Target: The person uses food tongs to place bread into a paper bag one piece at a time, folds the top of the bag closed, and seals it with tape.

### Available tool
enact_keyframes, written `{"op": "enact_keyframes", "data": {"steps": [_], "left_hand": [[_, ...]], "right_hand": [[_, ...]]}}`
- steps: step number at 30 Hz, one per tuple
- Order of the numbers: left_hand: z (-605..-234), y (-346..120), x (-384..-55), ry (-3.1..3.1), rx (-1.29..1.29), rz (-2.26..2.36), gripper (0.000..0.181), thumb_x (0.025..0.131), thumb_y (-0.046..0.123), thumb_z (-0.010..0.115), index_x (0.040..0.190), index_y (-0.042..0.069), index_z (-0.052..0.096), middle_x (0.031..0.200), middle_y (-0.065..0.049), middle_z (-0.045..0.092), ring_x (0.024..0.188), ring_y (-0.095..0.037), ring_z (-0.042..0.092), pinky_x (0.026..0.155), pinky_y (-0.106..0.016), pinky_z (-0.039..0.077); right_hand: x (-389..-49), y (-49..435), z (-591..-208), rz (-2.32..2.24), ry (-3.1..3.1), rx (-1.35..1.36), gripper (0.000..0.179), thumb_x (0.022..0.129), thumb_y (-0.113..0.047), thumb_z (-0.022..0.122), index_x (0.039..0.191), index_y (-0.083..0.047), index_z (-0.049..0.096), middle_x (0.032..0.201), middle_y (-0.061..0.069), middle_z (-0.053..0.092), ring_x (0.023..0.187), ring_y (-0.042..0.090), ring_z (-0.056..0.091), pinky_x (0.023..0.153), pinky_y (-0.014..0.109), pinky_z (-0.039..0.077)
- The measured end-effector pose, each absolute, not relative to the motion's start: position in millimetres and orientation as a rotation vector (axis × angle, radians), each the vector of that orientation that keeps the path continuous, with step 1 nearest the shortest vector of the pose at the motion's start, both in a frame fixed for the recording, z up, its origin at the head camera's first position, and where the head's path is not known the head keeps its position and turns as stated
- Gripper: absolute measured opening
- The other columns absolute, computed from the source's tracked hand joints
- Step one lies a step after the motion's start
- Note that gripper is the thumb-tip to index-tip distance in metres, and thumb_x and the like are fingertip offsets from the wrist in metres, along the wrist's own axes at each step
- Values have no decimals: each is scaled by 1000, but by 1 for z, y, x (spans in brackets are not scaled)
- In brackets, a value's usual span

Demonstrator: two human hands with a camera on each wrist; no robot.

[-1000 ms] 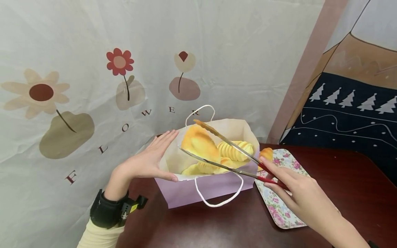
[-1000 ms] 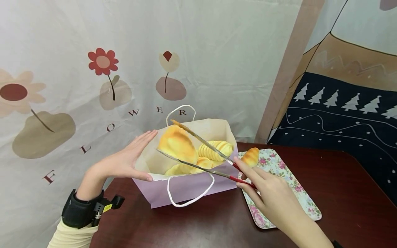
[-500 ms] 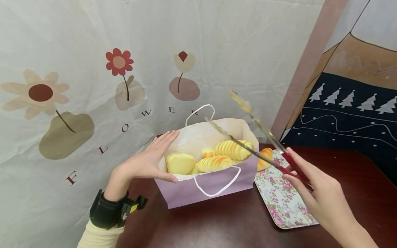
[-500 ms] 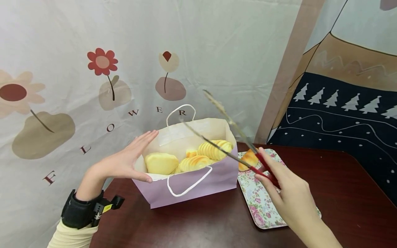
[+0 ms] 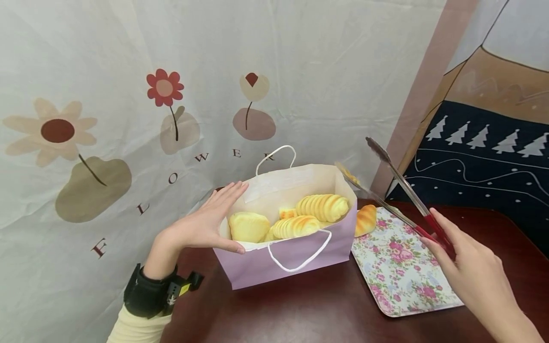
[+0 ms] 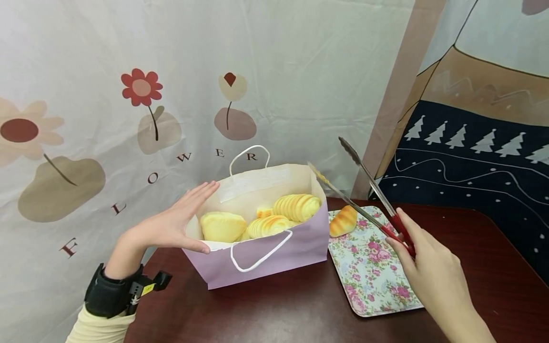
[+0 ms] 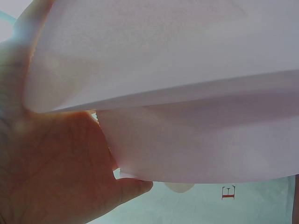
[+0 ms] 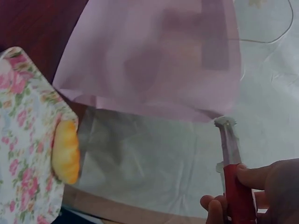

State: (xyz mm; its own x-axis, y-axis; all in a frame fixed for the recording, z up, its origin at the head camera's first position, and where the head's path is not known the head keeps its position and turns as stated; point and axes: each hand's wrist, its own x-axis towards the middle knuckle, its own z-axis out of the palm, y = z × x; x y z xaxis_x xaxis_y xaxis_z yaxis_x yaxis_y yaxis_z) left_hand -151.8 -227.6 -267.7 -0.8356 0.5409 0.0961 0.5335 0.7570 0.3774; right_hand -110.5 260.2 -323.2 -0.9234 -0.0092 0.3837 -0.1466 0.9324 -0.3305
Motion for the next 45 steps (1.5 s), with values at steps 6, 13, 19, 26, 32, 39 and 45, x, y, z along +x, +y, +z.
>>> {"op": "enact_keyframes", "data": {"steps": [6,13,19,26,32,39,45], "left_hand": [[-270,-228,-153,2920,911,639,124,71,55,84,162,16,9,169,-7,11,157,-34,6,122,-66,5],[-270,-228,-154,2927,919,616,124,70,55,84,162,16,9,169,-9,11,156,-35,7,121,-67,7],[-270,-229,-154,2930,924,616,124,70,54,84,162,17,10,169,-9,11,156,-36,7,122,-66,7],[-270,-229,-153,2925,923,627,123,70,54,84,162,17,10,169,-10,11,156,-37,8,121,-68,7],[-271,-229,-154,2930,923,612,123,70,55,84,162,17,10,169,-12,12,156,-37,8,121,-67,8],[-272,-229,-152,2927,917,615,124,70,56,84,162,20,10,169,-9,11,156,-36,8,122,-66,7],[-270,-228,-152,2919,887,624,125,69,56,84,162,21,9,170,-6,9,157,-33,5,123,-65,4]], "right_hand": [[-115,273,-332,456,-2784,52,75,93,-24,71,155,-8,32,122,45,54,80,50,59,70,70,50],[-123,286,-341,408,-2876,16,75,96,-33,66,155,-6,29,123,45,52,80,51,61,62,65,50],[-130,295,-355,391,-3056,34,78,100,-46,55,157,-6,21,131,45,46,95,57,59,66,69,48],[-133,295,-363,388,-3178,77,77,101,-52,49,155,-4,24,133,45,44,102,60,56,70,70,48],[-135,294,-366,403,-3244,80,75,101,-50,50,155,-4,25,131,45,45,96,55,59,68,68,49],[-140,286,-386,374,-3335,84,72,100,-46,54,148,3,35,126,46,49,96,53,60,72,66,52],[-141,275,-391,333,-3312,97,69,94,-40,65,146,1,43,125,45,51,91,49,60,72,64,55]]}}
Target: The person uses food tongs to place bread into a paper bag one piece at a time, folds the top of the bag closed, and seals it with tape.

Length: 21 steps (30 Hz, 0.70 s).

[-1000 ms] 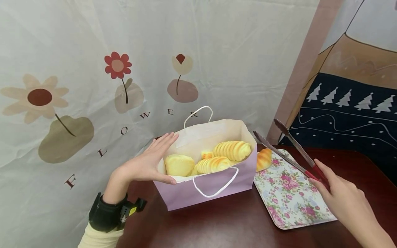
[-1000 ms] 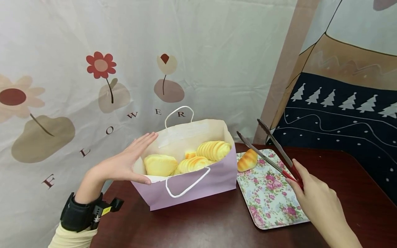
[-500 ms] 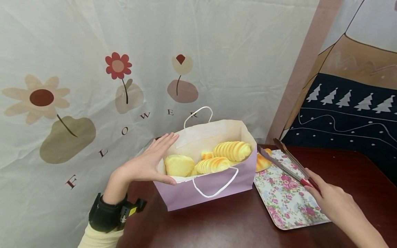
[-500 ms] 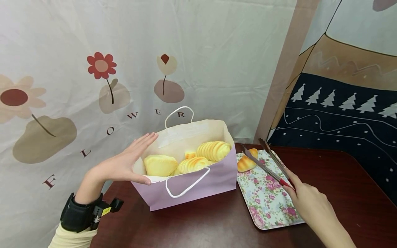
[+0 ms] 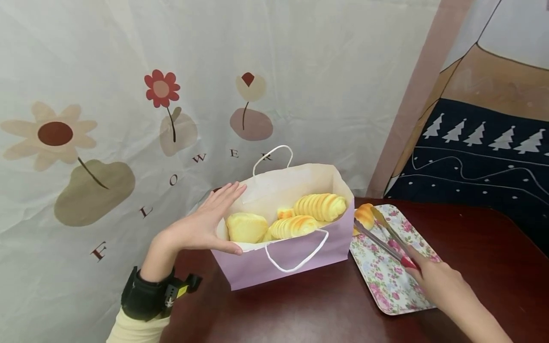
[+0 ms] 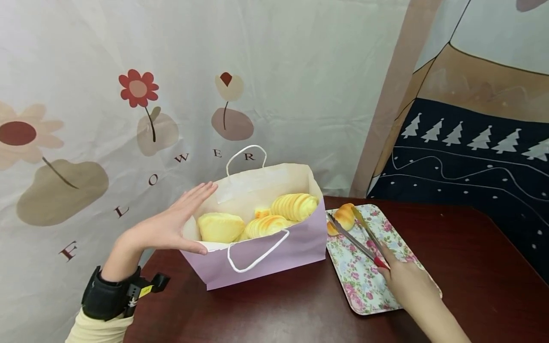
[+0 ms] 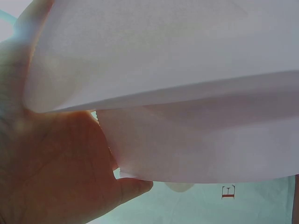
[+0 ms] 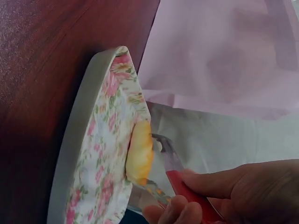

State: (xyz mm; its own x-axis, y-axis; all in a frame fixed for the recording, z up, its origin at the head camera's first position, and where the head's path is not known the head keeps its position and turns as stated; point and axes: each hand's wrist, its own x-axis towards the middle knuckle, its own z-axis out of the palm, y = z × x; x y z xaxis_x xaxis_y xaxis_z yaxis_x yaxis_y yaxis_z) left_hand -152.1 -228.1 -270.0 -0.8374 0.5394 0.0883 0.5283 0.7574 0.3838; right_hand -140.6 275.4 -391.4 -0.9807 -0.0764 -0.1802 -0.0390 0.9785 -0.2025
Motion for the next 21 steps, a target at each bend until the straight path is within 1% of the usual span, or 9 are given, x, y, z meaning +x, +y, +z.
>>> {"op": "enact_keyframes", "data": {"steps": [4,8,14,16,18,21], "left_hand": [[-269,-229,-151,2925,876,617,125,69,56,85,162,22,9,170,-6,9,157,-33,5,123,-64,5],[-270,-229,-151,2926,893,613,123,69,56,84,162,21,10,169,-8,9,157,-34,6,122,-65,5],[-270,-229,-153,2930,912,614,122,71,57,83,162,20,11,169,-10,10,156,-36,7,121,-67,6],[-270,-229,-152,2928,910,615,122,70,57,83,162,20,11,169,-9,10,156,-36,7,121,-67,6],[-270,-229,-152,2924,905,621,122,71,57,83,162,21,11,169,-8,10,156,-36,6,121,-67,6],[-270,-229,-152,2920,901,633,122,71,56,84,162,21,11,169,-8,11,156,-35,5,121,-68,5]], "right_hand": [[-142,276,-388,-296,2944,-93,70,92,-38,68,146,-1,44,122,45,52,85,43,60,69,60,56],[-143,277,-388,-290,2940,-95,69,91,-38,70,145,-2,46,120,45,54,82,41,60,68,59,55],[-144,280,-388,-303,2961,-102,67,90,-38,71,143,-3,50,120,45,54,87,46,61,71,64,52],[-144,281,-388,-314,2967,-99,66,90,-37,72,142,-3,51,120,45,55,87,45,61,71,63,52],[-144,281,-390,-331,2968,-98,66,89,-37,72,141,-2,52,119,45,55,82,40,60,69,60,54],[-142,282,-391,-353,2977,-95,65,89,-36,72,140,0,53,118,45,56,76,33,58,63,49,55]]}}
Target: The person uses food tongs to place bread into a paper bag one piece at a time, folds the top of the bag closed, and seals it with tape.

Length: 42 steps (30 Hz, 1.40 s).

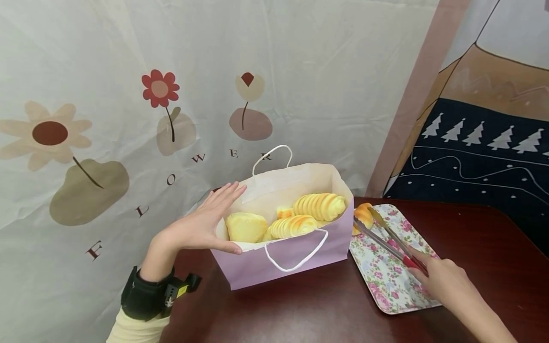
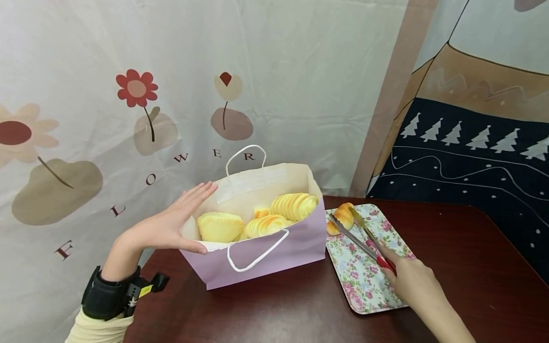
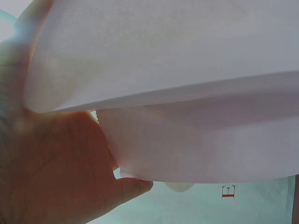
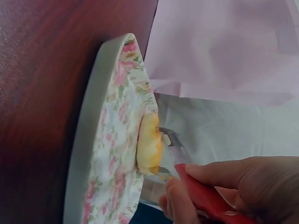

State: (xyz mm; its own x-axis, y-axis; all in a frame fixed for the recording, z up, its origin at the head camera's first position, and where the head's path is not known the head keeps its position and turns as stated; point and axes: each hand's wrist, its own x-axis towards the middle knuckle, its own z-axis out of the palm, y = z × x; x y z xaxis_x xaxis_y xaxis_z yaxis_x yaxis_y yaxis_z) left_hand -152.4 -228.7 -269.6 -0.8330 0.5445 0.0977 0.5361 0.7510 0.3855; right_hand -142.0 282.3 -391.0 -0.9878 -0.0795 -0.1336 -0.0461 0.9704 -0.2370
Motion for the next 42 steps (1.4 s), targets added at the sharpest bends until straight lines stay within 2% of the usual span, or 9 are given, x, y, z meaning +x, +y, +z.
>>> {"op": "enact_keyframes", "data": {"steps": [3,13,15,23,27,30,34,37,42], "left_hand": [[-270,-229,-153,2924,909,631,122,71,56,83,162,20,11,169,-9,11,156,-35,5,120,-68,6],[-270,-229,-154,2913,915,646,122,71,54,84,162,19,12,169,-10,11,156,-36,6,121,-68,4],[-270,-229,-154,2912,917,650,121,71,54,84,162,19,12,169,-10,11,156,-36,6,121,-68,4],[-270,-229,-154,2913,908,650,121,71,54,84,162,20,12,169,-9,11,156,-35,5,121,-67,4],[-270,-229,-155,2912,904,648,121,71,55,84,162,20,12,169,-9,12,156,-35,5,121,-67,4],[-270,-229,-154,2913,898,644,121,71,55,84,162,20,12,169,-9,12,156,-35,6,121,-67,5],[-271,-229,-154,2911,892,643,121,71,55,84,162,21,11,169,-9,11,156,-35,5,121,-67,5],[-271,-229,-154,2909,893,644,121,71,56,83,162,21,11,169,-9,11,156,-35,5,121,-68,5],[-270,-228,-155,2906,898,649,121,71,55,84,162,21,11,169,-9,11,156,-35,5,121,-67,4]], "right_hand": [[-141,282,-392,-373,2983,-87,65,90,-35,72,140,0,52,116,44,57,72,28,53,57,38,49],[-137,283,-390,-398,2999,-67,58,94,-28,67,139,5,50,85,24,65,64,21,49,52,31,43],[-136,285,-390,-396,3019,-73,57,94,-26,67,139,4,51,88,28,65,64,21,48,52,31,43],[-138,293,-390,-363,3035,-84,64,91,-34,69,137,7,52,112,45,57,69,29,54,57,44,50],[-141,297,-391,-382,2944,-52,76,91,-48,66,140,7,47,122,47,52,86,44,62,70,61,53],[-142,297,-393,-405,2892,-46,79,92,-52,63,141,7,46,124,47,51,93,47,60,74,64,52],[-141,294,-397,-459,2861,-51,76,95,-49,60,143,8,44,94,33,64,74,31,57,63,48,52],[-139,292,-398,-498,2856,-40,75,96,-48,58,145,7,42,69,10,53,61,19,47,54,33,40],[-138,292,-397,-505,2894,-43,71,97,-45,60,144,6,44,66,4,48,60,18,43,53,30,36]]}}
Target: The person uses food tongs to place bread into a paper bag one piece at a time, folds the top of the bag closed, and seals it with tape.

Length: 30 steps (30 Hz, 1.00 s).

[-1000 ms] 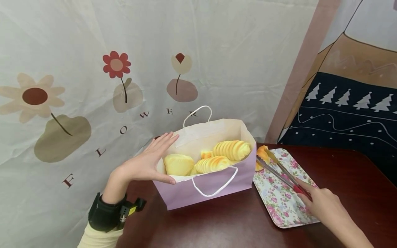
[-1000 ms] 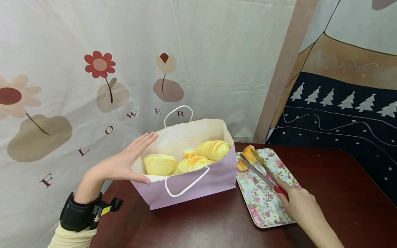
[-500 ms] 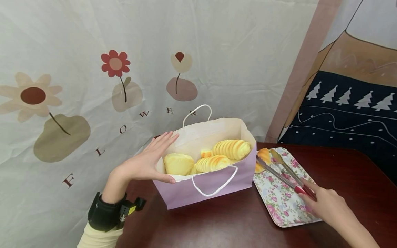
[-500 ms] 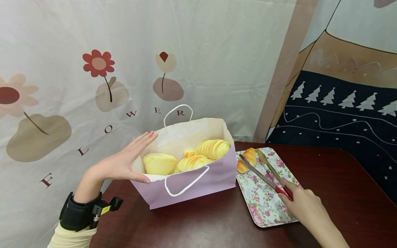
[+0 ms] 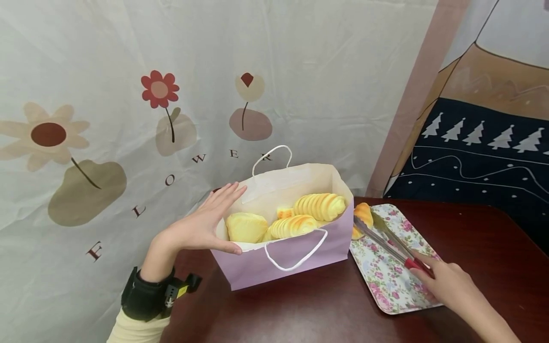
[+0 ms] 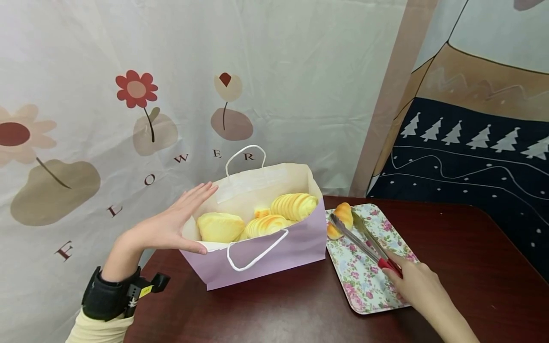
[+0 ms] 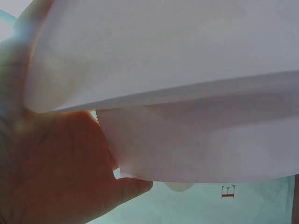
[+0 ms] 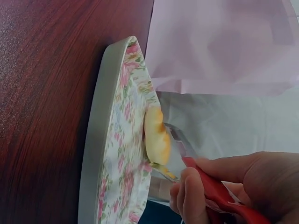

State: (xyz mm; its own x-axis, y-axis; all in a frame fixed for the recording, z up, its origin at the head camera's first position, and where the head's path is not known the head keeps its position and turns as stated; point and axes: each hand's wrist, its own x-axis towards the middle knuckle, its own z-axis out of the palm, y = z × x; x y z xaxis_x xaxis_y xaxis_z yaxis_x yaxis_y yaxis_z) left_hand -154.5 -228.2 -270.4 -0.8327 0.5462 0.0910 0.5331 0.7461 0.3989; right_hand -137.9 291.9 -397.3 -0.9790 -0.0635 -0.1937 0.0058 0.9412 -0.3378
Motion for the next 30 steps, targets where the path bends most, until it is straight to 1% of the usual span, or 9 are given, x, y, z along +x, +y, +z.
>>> {"op": "enact_keyframes", "data": {"steps": [5,9,12,15,17,19,22,25,30], "left_hand": [[-271,-228,-155,2904,904,651,121,71,55,84,162,21,12,169,-10,11,156,-35,5,121,-67,4],[-270,-228,-155,2910,906,646,121,71,55,84,162,21,12,169,-10,11,156,-35,5,121,-67,4],[-270,-228,-155,2913,906,641,121,71,55,84,162,21,12,169,-11,11,156,-35,5,122,-67,4],[-271,-228,-155,2912,906,639,121,71,55,84,162,21,12,169,-10,11,156,-35,5,121,-67,5],[-271,-228,-155,2913,905,636,121,71,55,83,162,22,12,169,-10,11,156,-35,5,121,-67,5],[-271,-228,-155,2914,906,634,121,71,56,83,162,22,12,169,-10,11,156,-35,5,121,-67,5],[-271,-228,-155,2914,905,632,121,71,56,83,162,22,12,169,-9,11,157,-35,5,121,-67,5],[-271,-228,-155,2915,904,630,121,71,56,83,162,22,12,169,-9,11,157,-35,5,122,-67,5],[-271,-228,-155,2915,902,628,121,71,56,83,162,22,12,169,-10,11,156,-35,5,121,-67,5]], "right_hand": [[-135,290,-395,-507,2914,-42,66,98,-40,60,145,5,44,65,4,49,59,18,43,53,30,36],[-133,291,-389,-517,2969,-48,65,98,-38,60,145,4,44,69,9,56,58,17,44,52,29,37],[-131,293,-382,-522,3028,-64,66,99,-40,58,146,3,43,78,16,63,62,18,45,53,30,39],[-129,296,-373,-561,3039,-53,69,102,-45,53,151,1,36,75,10,64,61,16,52,54,31,44],[-128,297,-368,-583,3056,-45,69,103,-45,50,153,-1,32,71,6,66,61,14,58,57,38,51],[-126,298,-364,-609,3078,-35,68,104,-43,49,155,-3,29,65,-1,63,59,12,60,58,41,53],[-122,297,-359,-626,3163,-30,65,104,-38,51,156,-6,29,61,-2,62,57,13,57,55,35,48],[-118,296,-356,-640,3254,-33,63,103,-34,55,156,-9,30,60,-2,61,56,14,51,52,25,34],[-112,293,-351,-716,3373,-61,64,101,-30,59,157,-16,32,59,-2,64,52,6,49,50,22,36]]}}
